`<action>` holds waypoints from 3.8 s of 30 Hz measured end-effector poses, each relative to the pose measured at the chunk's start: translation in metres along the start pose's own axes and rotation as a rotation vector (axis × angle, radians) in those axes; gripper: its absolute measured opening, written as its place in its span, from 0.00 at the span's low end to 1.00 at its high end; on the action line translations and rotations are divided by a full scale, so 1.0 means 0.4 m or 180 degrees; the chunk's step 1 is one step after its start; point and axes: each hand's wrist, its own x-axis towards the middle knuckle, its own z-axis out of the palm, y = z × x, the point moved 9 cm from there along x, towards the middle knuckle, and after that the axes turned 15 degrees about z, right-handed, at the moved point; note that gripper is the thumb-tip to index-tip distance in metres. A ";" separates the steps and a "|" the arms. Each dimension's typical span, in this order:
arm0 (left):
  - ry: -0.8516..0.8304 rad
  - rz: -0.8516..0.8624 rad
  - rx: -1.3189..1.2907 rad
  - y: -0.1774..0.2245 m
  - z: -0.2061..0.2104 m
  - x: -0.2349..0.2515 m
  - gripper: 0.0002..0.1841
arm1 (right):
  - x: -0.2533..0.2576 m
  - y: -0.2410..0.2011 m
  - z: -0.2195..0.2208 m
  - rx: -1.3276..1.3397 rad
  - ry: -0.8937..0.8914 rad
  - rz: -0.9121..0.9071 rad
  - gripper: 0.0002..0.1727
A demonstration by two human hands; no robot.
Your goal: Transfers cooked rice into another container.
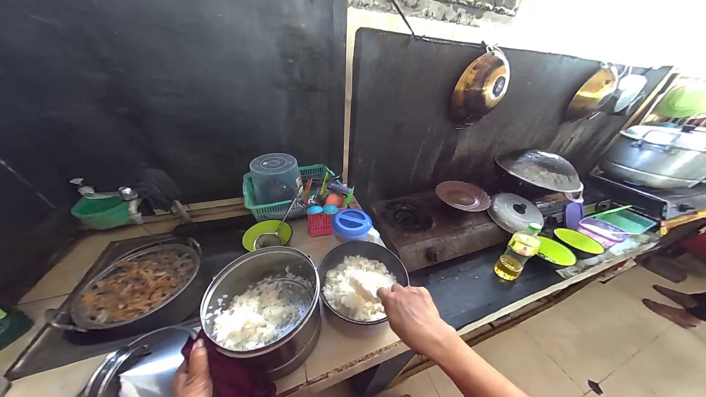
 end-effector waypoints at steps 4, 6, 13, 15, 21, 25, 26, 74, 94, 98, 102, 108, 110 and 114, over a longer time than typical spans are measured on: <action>0.0030 0.0020 -0.0058 -0.006 0.001 0.002 0.23 | 0.012 -0.061 0.066 0.0054 -0.0171 -0.0206 0.17; -0.0007 0.0018 -0.0079 -0.011 0.000 0.003 0.24 | 0.022 -0.040 0.046 0.0244 0.0020 -0.0214 0.18; 0.0001 -0.0007 0.0028 -0.008 0.000 0.002 0.24 | -0.034 0.165 -0.046 0.0873 0.2049 -0.0183 0.20; -0.0062 -0.0022 0.0118 -0.006 0.000 0.001 0.26 | -0.035 0.194 -0.014 0.0819 0.2369 -0.0103 0.21; -0.0071 -0.0021 0.0152 -0.010 0.000 0.004 0.26 | 0.007 0.207 0.080 0.0582 0.2220 0.0090 0.20; -0.0044 -0.0021 0.0169 -0.009 -0.002 0.001 0.26 | 0.030 0.204 0.089 0.0513 0.1878 0.0178 0.20; -0.0058 -0.0032 0.0175 -0.009 -0.001 0.001 0.26 | 0.025 0.202 0.079 0.0514 0.1989 0.0146 0.20; -0.0097 -0.0050 0.0180 -0.010 0.008 0.006 0.26 | -0.008 0.201 0.116 0.0936 0.2413 0.0010 0.19; -0.0101 -0.0035 0.0135 -0.022 0.006 0.008 0.26 | 0.040 0.274 0.122 0.2690 0.0950 0.0258 0.26; -0.0064 -0.0050 0.0105 -0.018 0.007 0.006 0.25 | 0.049 0.266 0.117 0.3879 0.0649 -0.0056 0.23; -0.0049 -0.0074 0.0154 -0.019 0.003 0.007 0.25 | 0.029 0.221 0.062 0.4882 0.0051 -0.0221 0.24; -0.0073 -0.0061 0.0223 -0.012 0.002 0.009 0.24 | -0.003 0.127 -0.145 0.4466 -0.0037 -0.1128 0.20; -0.0080 -0.0051 0.0217 -0.011 0.001 0.009 0.24 | -0.009 0.072 -0.230 0.3558 0.0373 -0.1302 0.18; -0.0085 -0.0051 0.0176 -0.015 0.002 0.012 0.24 | -0.027 -0.120 -0.360 0.1485 0.1131 -0.1524 0.12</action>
